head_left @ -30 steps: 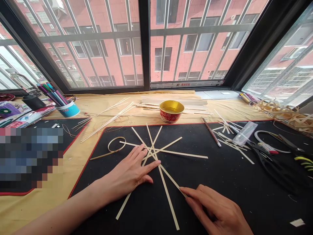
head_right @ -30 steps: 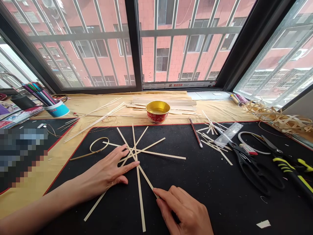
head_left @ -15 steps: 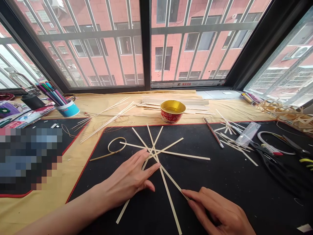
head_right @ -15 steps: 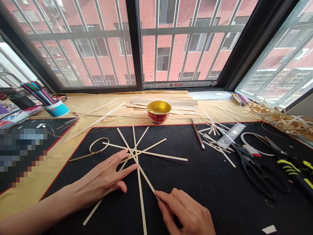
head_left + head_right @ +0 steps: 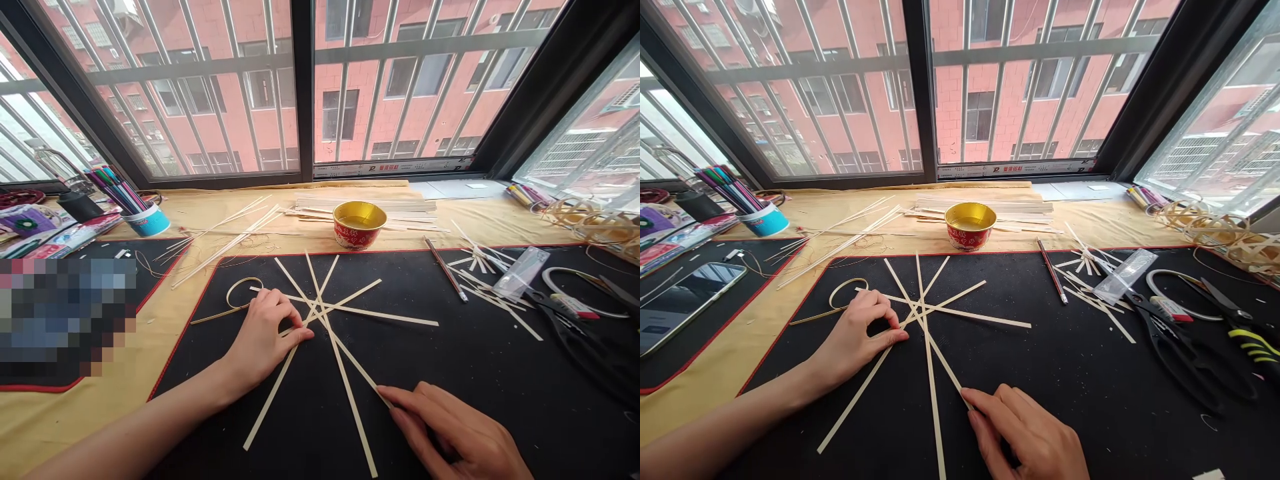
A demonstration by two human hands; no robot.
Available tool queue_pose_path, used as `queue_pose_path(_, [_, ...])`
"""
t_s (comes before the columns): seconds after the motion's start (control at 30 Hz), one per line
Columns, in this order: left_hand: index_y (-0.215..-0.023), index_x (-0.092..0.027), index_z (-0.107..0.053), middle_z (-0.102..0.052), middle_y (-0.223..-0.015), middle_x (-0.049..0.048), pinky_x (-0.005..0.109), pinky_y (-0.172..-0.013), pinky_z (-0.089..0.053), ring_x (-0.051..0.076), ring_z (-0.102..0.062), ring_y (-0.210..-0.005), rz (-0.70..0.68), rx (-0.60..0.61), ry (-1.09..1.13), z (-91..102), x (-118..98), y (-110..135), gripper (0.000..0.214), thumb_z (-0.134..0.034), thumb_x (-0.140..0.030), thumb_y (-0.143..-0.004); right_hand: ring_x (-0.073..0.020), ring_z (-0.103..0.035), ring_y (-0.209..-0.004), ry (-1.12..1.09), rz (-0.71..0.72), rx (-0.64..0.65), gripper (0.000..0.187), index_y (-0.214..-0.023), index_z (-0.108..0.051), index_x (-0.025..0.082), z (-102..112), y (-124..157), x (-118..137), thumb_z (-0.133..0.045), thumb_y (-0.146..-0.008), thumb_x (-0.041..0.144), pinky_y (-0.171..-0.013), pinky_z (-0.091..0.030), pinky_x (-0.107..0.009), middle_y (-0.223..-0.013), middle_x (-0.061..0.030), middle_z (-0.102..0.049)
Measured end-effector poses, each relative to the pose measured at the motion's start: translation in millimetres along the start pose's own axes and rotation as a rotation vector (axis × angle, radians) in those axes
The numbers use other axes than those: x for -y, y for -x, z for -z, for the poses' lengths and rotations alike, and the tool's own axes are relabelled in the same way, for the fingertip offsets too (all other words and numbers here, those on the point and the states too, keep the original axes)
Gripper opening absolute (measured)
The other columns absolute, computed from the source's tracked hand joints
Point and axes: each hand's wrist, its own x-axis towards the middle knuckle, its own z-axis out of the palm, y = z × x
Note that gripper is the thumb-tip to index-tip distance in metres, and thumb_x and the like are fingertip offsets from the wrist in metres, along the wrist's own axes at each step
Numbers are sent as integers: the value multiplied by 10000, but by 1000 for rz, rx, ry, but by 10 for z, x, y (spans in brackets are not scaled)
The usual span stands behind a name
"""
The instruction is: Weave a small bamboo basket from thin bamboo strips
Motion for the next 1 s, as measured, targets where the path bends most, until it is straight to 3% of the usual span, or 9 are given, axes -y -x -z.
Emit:
queue_pose_path(0.27, [-677,-180,-616,-582,-816,37,414,-779,-395,237,-494,-873,45,-71,-149,-35,-147,79,173,-596,-243,-837,-76,-556,-520,-28,-120,-90,238,-1009,-689,229,-82,29,81,-468,-933,275,-479,-424,-166,-625,16,-576])
queue_pose_path(0.53, [-734,-141,-594,-625,-866,110,471,-810,-394,284,-514,-912,129,51,-322,-60,-280,-3,229,-449,-201,-901,-75,-503,-498,21,-130,-52,223,-1003,-683,242,-43,15,100,-475,-935,287,-495,-398,-180,-626,33,-547])
queue_pose_path(0.63, [-709,-152,-582,-638,-840,88,464,-819,-423,265,-547,-898,137,67,-299,64,-338,16,243,-453,-213,-905,-79,-496,-498,28,-137,-50,233,-993,-686,241,-42,19,111,-467,-939,298,-493,-388,-184,-631,31,-549])
queue_pose_path(0.7, [-725,-169,-582,-643,-831,45,393,-832,-458,215,-576,-879,104,98,-235,230,-442,161,235,-468,-250,-914,-80,-501,-506,33,-136,-49,239,-995,-685,234,-41,20,118,-460,-942,295,-500,-392,-183,-629,29,-547])
queue_pose_path(0.73, [-771,-177,-592,-645,-856,28,330,-803,-484,186,-591,-859,41,146,-114,325,-510,271,192,-498,-276,-907,-81,-505,-510,37,-135,-51,240,-995,-684,232,-39,19,121,-458,-943,294,-504,-395,-182,-628,29,-547])
queue_pose_path(0.8, [-841,-220,-607,-653,-870,-29,206,-714,-506,119,-614,-787,-107,370,87,489,-638,515,94,-535,-250,-892,-81,-515,-518,40,-125,-54,239,-985,-685,230,-34,16,127,-457,-943,291,-508,-401,-179,-630,28,-552])
queue_pose_path(0.87, [-1025,-298,-604,-664,-1006,-69,122,-750,-499,76,-633,-882,-301,639,143,559,-698,693,269,-537,-95,-862,-81,-519,-522,37,-123,-53,238,-977,-686,231,-29,15,130,-459,-943,292,-507,-401,-176,-634,27,-558])
queue_pose_path(0.93, [-1255,-324,-502,-613,-1224,-25,170,-917,-478,109,-601,-1086,-376,574,23,495,-646,724,520,-512,-12,-839,-82,-514,-523,34,-131,-51,239,-980,-686,232,-28,18,130,-458,-944,296,-509,-398,-179,-638,25,-555])
queue_pose_path(1.0, [-1360,-273,-421,-450,-1434,86,354,-1052,-416,234,-422,-1328,-374,311,-166,328,-501,612,538,-521,-75,-870,-84,-503,-521,36,-141,-52,242,-991,-683,234,-34,24,126,-456,-947,306,-510,-392,-184,-636,25,-544])
